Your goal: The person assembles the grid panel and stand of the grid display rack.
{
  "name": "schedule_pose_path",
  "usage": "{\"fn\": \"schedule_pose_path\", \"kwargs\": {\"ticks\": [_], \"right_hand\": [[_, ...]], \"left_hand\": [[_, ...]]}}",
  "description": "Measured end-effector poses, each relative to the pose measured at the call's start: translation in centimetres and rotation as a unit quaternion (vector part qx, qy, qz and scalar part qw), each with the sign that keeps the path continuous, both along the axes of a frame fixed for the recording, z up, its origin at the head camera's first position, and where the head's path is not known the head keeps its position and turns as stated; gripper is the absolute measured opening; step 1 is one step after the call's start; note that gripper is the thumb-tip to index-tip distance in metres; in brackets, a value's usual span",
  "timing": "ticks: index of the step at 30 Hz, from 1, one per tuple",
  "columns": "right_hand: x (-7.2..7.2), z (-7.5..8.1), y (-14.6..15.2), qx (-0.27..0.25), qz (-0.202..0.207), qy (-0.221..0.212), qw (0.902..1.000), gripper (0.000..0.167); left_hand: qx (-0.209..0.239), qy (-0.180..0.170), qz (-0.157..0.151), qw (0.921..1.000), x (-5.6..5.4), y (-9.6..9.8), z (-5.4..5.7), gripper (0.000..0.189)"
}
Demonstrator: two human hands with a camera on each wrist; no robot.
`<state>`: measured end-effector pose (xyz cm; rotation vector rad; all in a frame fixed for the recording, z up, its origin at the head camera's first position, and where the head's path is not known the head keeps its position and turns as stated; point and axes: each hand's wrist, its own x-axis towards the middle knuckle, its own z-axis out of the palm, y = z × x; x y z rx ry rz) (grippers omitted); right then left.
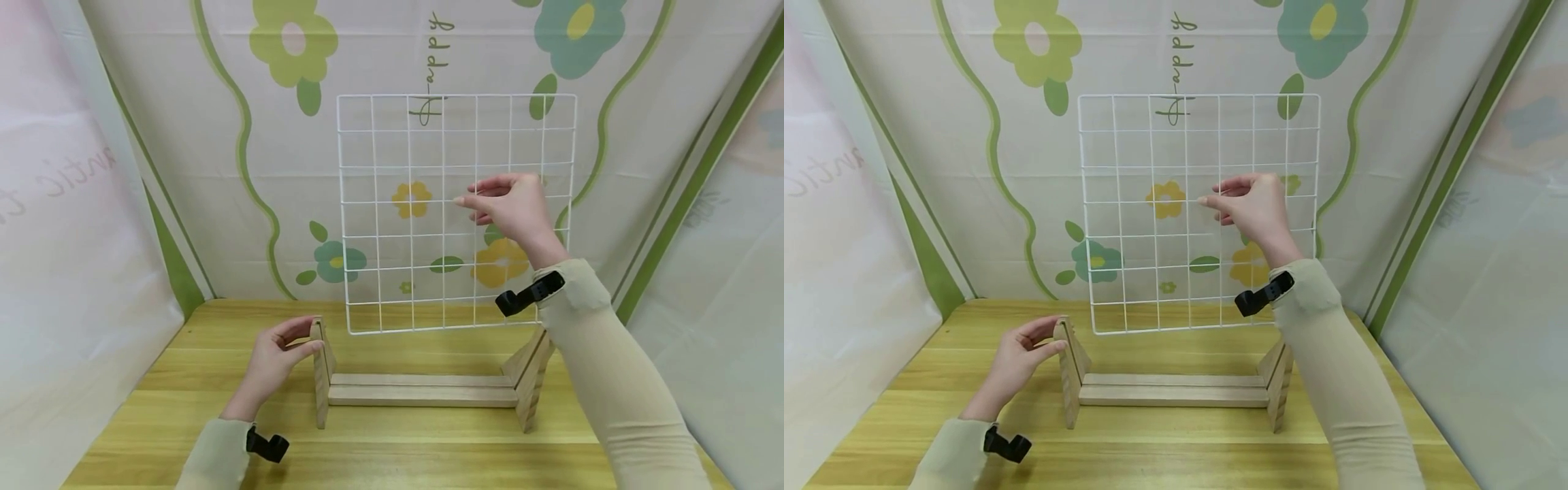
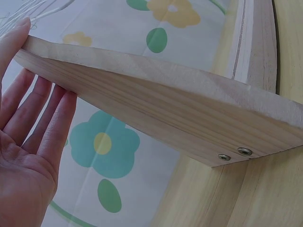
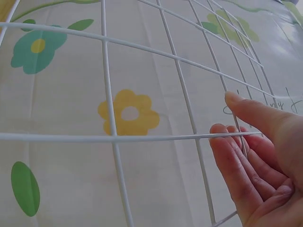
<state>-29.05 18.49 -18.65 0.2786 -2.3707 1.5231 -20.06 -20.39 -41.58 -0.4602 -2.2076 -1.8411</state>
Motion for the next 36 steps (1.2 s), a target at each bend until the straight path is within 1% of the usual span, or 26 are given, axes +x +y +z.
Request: {"fn": "schedule_pose_path", "kwargs": {"ticks": [12,19,22,27,31,36], "right_hand": [[0.6,1.3,-1.3,0.006,0.006,0.003,1.0000,0.046],[0.9,1.4,-1.8,0.002,0.000,-0.001,1.0000,0.044],[1.2,1.6,-1.9,-0.001,-0.002,0.004,1.0000,0.043],[1.7,2.4,-2.1,0.002,-0.008,0.010,0.9999,0.043],[2.0,3.1,-2.3,0.004,-0.008,0.003,1.0000,0.045],[2.1,3.1,-2.8,-0.003,-0.007,0.001,1.0000,0.043]], "left_hand": [[0.004,0.003,-0.004,1.0000,-0.2,-0.1,-0.2,0.042],[0.006,0.002,-0.002,1.0000,-0.1,-0.1,-0.2,0.042],[0.006,0.004,-0.001,1.0000,-0.1,0.0,-0.2,0.042],[0.006,0.003,-0.001,1.0000,-0.2,0.1,-0.2,0.042],[0.009,0.001,-0.002,1.0000,-0.2,0.1,-0.2,0.042],[0.008,0.001,-0.003,1.0000,-0.2,0.1,-0.1,0.042]]}}
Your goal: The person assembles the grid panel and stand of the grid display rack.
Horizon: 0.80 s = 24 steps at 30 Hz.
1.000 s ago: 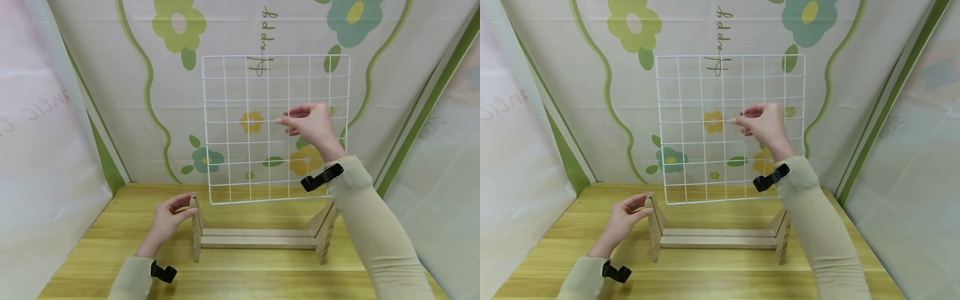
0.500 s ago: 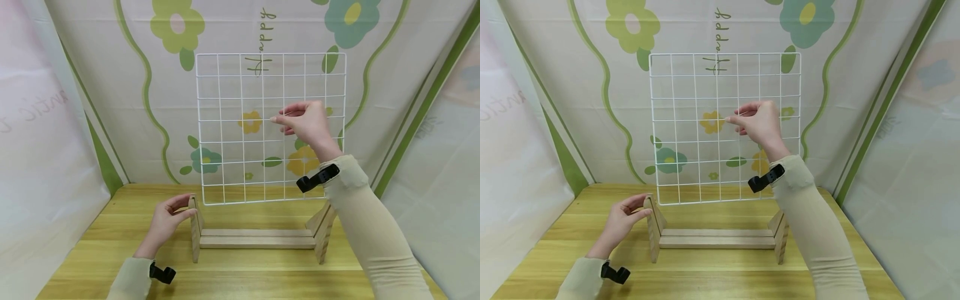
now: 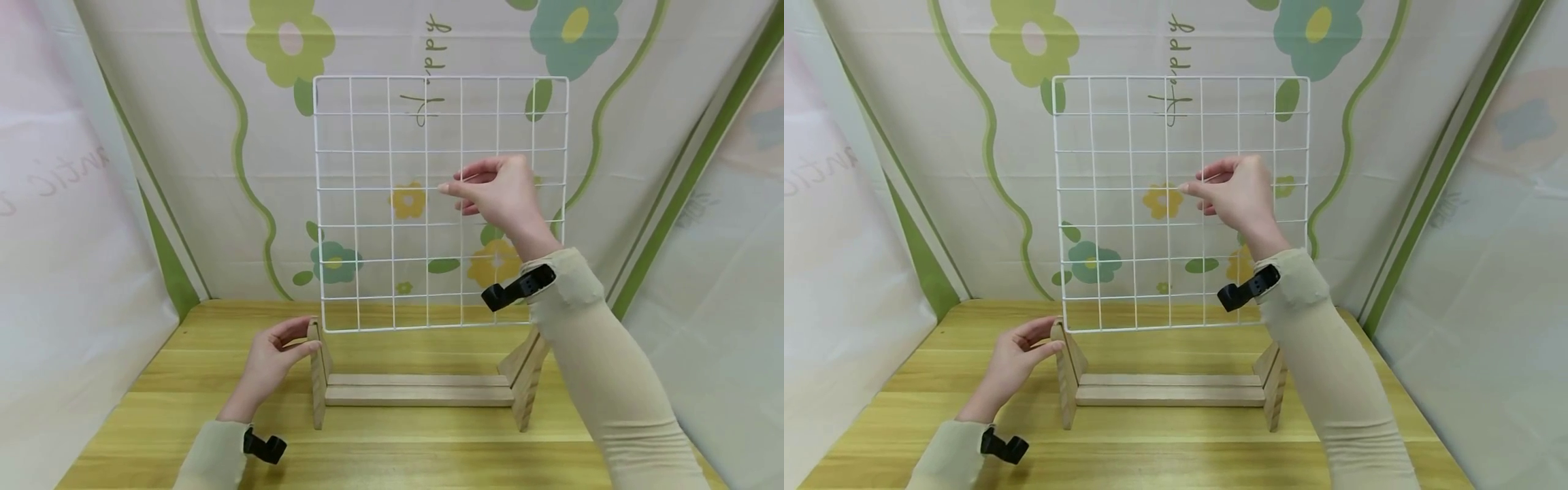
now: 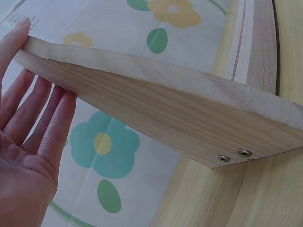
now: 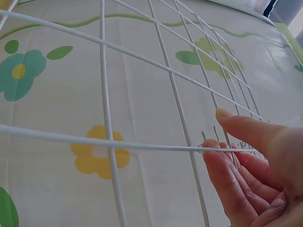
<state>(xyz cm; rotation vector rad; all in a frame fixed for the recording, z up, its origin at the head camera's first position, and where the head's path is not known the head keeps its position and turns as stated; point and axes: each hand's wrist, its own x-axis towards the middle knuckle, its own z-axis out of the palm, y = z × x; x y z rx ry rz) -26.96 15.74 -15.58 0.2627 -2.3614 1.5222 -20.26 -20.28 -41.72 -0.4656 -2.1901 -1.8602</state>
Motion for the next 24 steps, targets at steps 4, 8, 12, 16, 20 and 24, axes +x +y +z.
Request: {"fn": "schedule_pose_path", "kwargs": {"ticks": [4,8,12,16,20,24], "right_hand": [[-0.1,-0.2,-0.3,-0.005,0.000,0.001,1.0000,0.041],[-0.1,-0.2,-0.6,-0.005,0.001,-0.001,1.0000,0.041],[-0.1,-0.3,-1.0,-0.003,0.002,-0.005,1.0000,0.041],[-0.1,-0.4,-1.5,-0.002,0.007,-0.003,1.0000,0.040],[-0.1,-0.6,-1.8,0.002,0.006,-0.002,1.0000,0.038],[-0.1,-0.9,-1.9,0.005,0.005,-0.001,1.0000,0.037]], "left_hand": [[0.002,0.006,-0.002,1.0000,0.0,0.0,0.0,0.041],[0.005,0.004,-0.002,1.0000,0.0,0.0,0.0,0.041],[0.005,-0.003,0.003,1.0000,0.0,0.0,0.0,0.042],[-0.002,-0.009,0.009,0.9999,0.0,0.0,0.1,0.043],[0.001,-0.011,0.012,0.9999,0.0,0.0,0.2,0.044],[0.004,-0.010,0.013,0.9999,0.0,0.0,0.3,0.043]]}}
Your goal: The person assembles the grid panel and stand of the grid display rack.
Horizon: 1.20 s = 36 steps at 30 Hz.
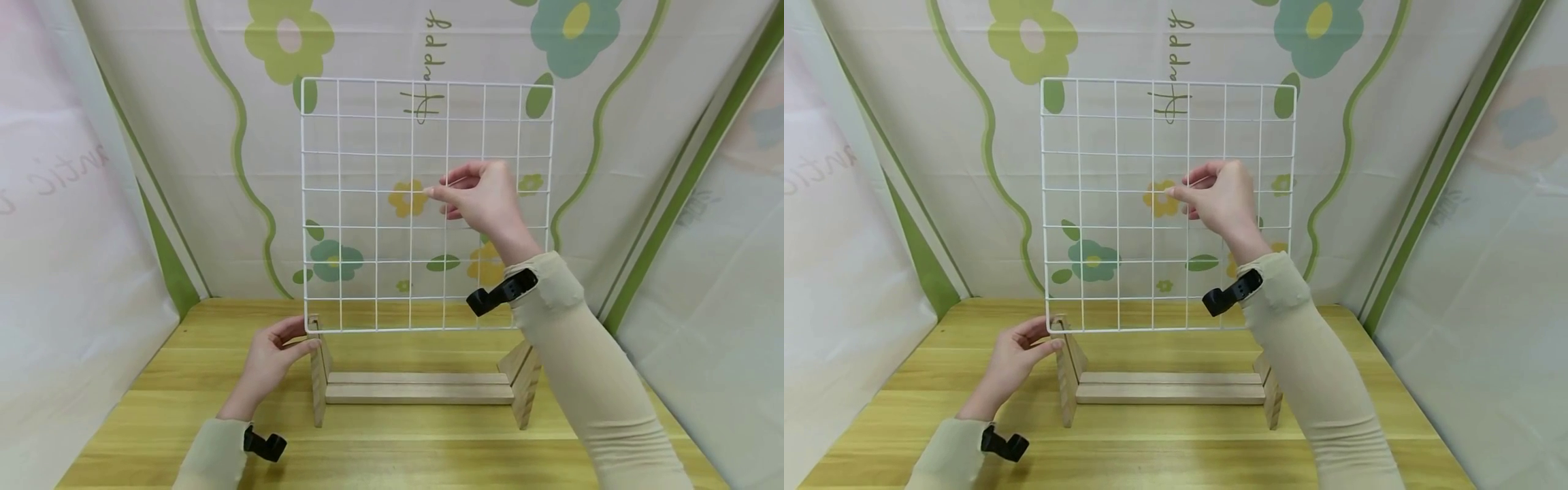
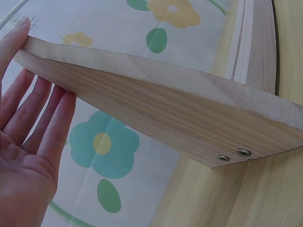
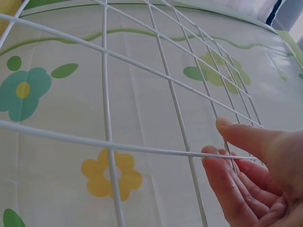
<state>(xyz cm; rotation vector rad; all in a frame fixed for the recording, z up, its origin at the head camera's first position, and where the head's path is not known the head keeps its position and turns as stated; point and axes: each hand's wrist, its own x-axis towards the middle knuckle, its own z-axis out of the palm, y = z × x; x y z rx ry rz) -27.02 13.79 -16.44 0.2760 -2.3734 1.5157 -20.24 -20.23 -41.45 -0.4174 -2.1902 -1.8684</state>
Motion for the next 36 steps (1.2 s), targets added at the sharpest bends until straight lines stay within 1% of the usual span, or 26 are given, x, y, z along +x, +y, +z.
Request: {"fn": "schedule_pose_path", "kwargs": {"ticks": [5,18,24,36], "right_hand": [[-0.12,-0.23,0.31,-0.002,0.000,0.003,1.0000,0.036],[-0.48,-0.81,0.80,-0.015,-0.001,0.012,0.9998,0.035],[-0.57,-0.79,0.92,-0.016,-0.004,0.011,0.9998,0.035],[-0.72,-0.86,0.74,-0.019,-0.007,0.016,0.9997,0.034]], "left_hand": [[-0.004,0.000,0.005,1.0000,0.28,0.23,0.21,0.042],[-0.010,0.020,-0.005,0.9997,0.34,0.23,0.17,0.040],[-0.009,0.018,-0.003,0.9998,0.35,0.24,0.20,0.041],[-0.005,0.020,-0.009,0.9997,0.20,0.05,0.14,0.041]]}}
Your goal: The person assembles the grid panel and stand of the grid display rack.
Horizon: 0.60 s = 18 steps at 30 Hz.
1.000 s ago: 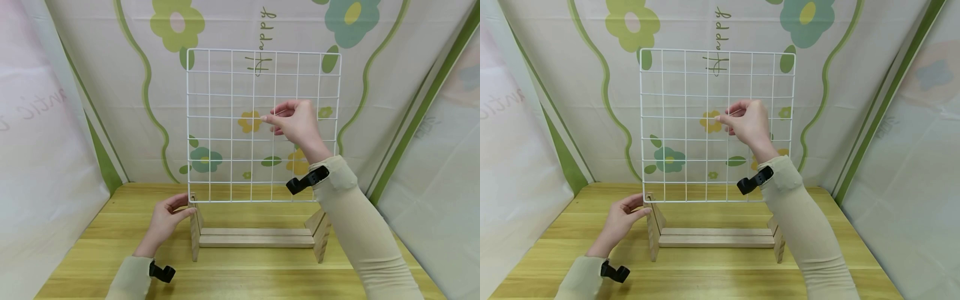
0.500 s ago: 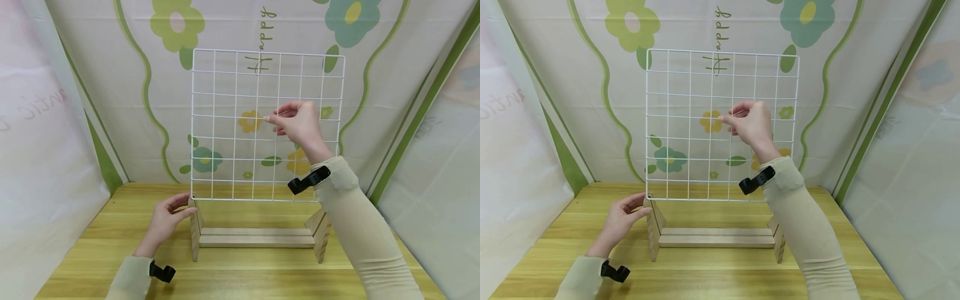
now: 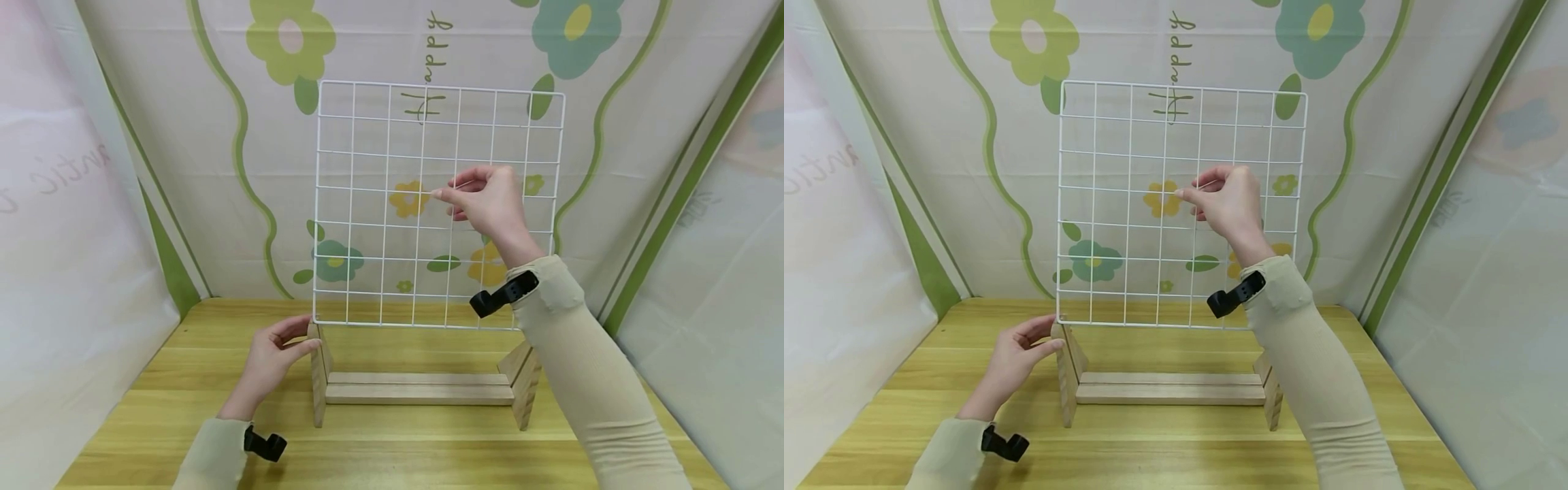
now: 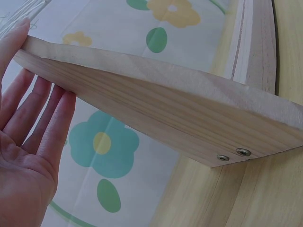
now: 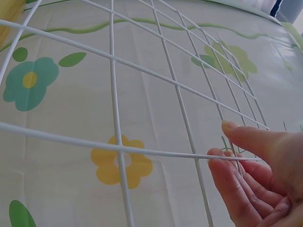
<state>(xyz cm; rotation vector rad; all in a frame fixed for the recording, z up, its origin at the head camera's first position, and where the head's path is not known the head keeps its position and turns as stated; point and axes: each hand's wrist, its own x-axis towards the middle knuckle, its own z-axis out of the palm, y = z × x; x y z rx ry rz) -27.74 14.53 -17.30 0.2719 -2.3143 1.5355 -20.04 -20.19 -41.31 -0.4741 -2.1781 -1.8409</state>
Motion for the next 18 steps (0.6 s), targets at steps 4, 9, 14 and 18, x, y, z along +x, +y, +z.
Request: {"fn": "schedule_pose_path", "kwargs": {"ticks": [4,9,14,18], "right_hand": [[0.02,-0.03,0.01,0.002,-0.003,-0.001,1.0000,0.035],[-0.14,-0.17,-0.07,0.004,-0.007,-0.003,1.0000,0.035],[-0.32,-0.30,-0.17,0.005,-0.004,0.003,1.0000,0.033],[-0.21,-0.36,-0.13,0.009,-0.005,0.012,0.9999,0.034]], "left_hand": [[0.000,0.001,0.000,1.0000,0.00,0.00,-0.03,0.041],[0.001,0.001,-0.001,1.0000,-0.04,0.00,-0.06,0.040],[0.002,0.002,-0.001,1.0000,-0.03,0.08,-0.07,0.039],[0.003,0.002,-0.002,1.0000,-0.04,0.10,-0.10,0.039]]}}
